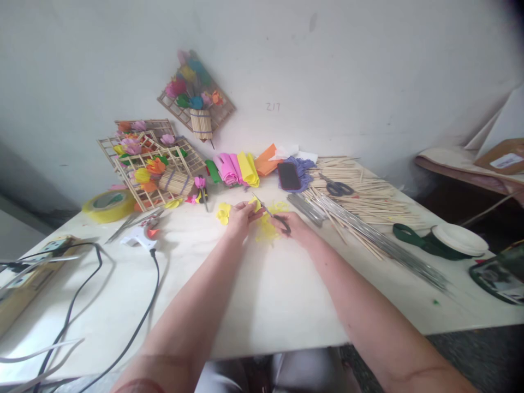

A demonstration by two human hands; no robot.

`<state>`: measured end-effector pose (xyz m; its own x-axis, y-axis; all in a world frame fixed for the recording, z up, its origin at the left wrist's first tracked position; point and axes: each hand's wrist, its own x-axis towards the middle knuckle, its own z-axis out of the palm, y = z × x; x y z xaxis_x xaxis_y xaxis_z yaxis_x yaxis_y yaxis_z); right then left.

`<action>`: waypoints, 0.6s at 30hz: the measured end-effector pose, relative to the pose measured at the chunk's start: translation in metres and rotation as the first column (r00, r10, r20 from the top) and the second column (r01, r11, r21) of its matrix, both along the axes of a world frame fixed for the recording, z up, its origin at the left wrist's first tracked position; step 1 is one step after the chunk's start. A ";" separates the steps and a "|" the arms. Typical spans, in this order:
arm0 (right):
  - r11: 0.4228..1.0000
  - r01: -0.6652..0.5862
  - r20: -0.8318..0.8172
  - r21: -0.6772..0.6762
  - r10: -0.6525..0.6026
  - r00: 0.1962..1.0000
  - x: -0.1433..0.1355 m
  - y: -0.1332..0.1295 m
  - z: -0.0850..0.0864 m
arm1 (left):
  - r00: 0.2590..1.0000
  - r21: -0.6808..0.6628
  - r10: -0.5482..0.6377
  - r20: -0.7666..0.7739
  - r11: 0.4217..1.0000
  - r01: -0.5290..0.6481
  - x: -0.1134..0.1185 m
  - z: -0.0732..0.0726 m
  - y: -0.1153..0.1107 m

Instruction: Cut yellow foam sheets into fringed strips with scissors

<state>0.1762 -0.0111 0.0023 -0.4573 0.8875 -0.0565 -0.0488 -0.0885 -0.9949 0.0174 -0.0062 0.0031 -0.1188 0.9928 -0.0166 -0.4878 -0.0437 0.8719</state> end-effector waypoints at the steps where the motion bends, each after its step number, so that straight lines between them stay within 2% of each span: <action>1: 1.000 -0.001 0.000 -0.003 0.001 1.000 0.000 0.000 0.000 | 1.000 0.002 -0.001 0.001 1.000 0.001 0.000 0.000 0.000; 18: 0.999 0.006 0.059 0.044 -0.009 0.998 -0.001 0.003 -0.009 | 1.000 -0.035 0.004 -0.009 0.999 -0.004 -0.002 0.000 0.000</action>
